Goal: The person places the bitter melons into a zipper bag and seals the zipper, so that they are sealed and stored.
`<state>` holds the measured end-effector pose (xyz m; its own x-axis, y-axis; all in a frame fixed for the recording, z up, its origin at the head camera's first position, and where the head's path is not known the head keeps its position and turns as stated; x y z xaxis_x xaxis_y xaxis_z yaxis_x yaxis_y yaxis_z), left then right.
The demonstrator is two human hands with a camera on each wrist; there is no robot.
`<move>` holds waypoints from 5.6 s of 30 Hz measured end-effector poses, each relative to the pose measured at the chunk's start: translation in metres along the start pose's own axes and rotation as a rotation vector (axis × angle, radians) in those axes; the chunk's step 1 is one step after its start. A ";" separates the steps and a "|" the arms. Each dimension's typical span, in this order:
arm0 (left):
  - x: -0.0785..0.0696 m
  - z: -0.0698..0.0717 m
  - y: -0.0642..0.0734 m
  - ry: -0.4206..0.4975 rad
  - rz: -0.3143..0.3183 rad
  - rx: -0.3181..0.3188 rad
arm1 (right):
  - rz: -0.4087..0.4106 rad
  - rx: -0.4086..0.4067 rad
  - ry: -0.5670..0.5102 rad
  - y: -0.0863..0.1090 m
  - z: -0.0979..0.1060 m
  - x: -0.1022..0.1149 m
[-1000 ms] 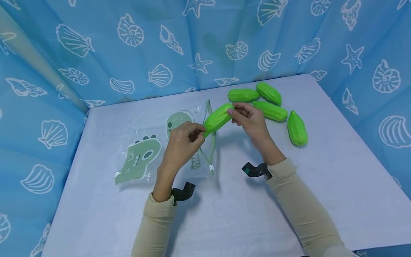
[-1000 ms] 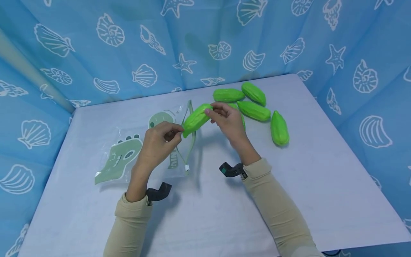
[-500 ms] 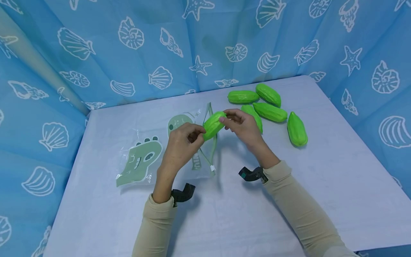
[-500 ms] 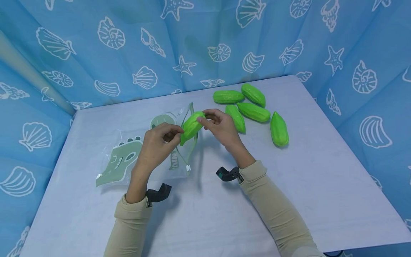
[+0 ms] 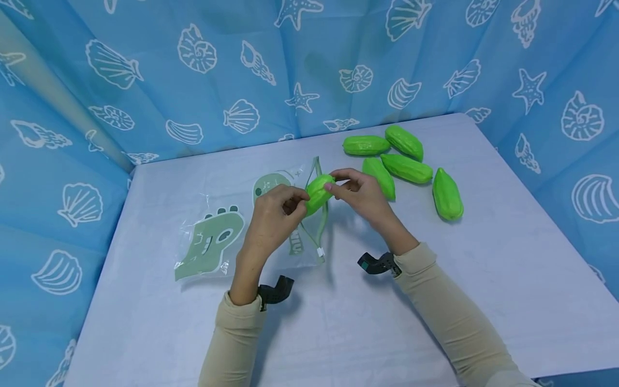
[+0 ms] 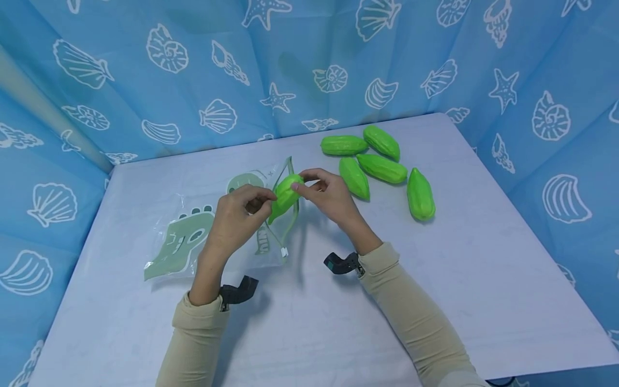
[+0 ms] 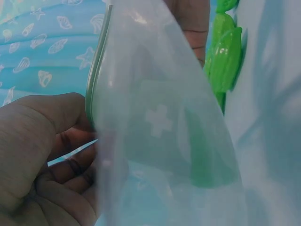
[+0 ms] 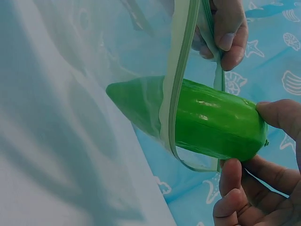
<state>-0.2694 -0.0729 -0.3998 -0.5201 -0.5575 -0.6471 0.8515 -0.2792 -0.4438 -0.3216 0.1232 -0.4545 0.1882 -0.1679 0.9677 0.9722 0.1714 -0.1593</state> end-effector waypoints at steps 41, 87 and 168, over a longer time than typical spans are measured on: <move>-0.001 -0.006 -0.001 0.013 -0.027 -0.006 | 0.085 -0.048 0.191 0.005 0.021 0.007; 0.001 -0.002 0.002 0.019 -0.012 -0.014 | -0.712 -0.186 0.726 0.033 0.200 -0.067; 0.003 -0.001 0.002 0.001 -0.032 -0.046 | -0.146 -0.078 -0.046 0.001 0.046 -0.005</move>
<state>-0.2695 -0.0748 -0.4032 -0.5472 -0.5479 -0.6328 0.8304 -0.2605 -0.4925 -0.3280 0.1686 -0.4501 0.0390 -0.1406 0.9893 0.9970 0.0723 -0.0290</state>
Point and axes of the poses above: each hand's wrist, its own y-axis away from the middle knuckle, its own z-axis out of the back of the hand, x = y × z, the point moved 5 cm from there along -y, towards the middle knuckle, and after that the axes turned 2 degrees about -x, right-handed, at the moved point
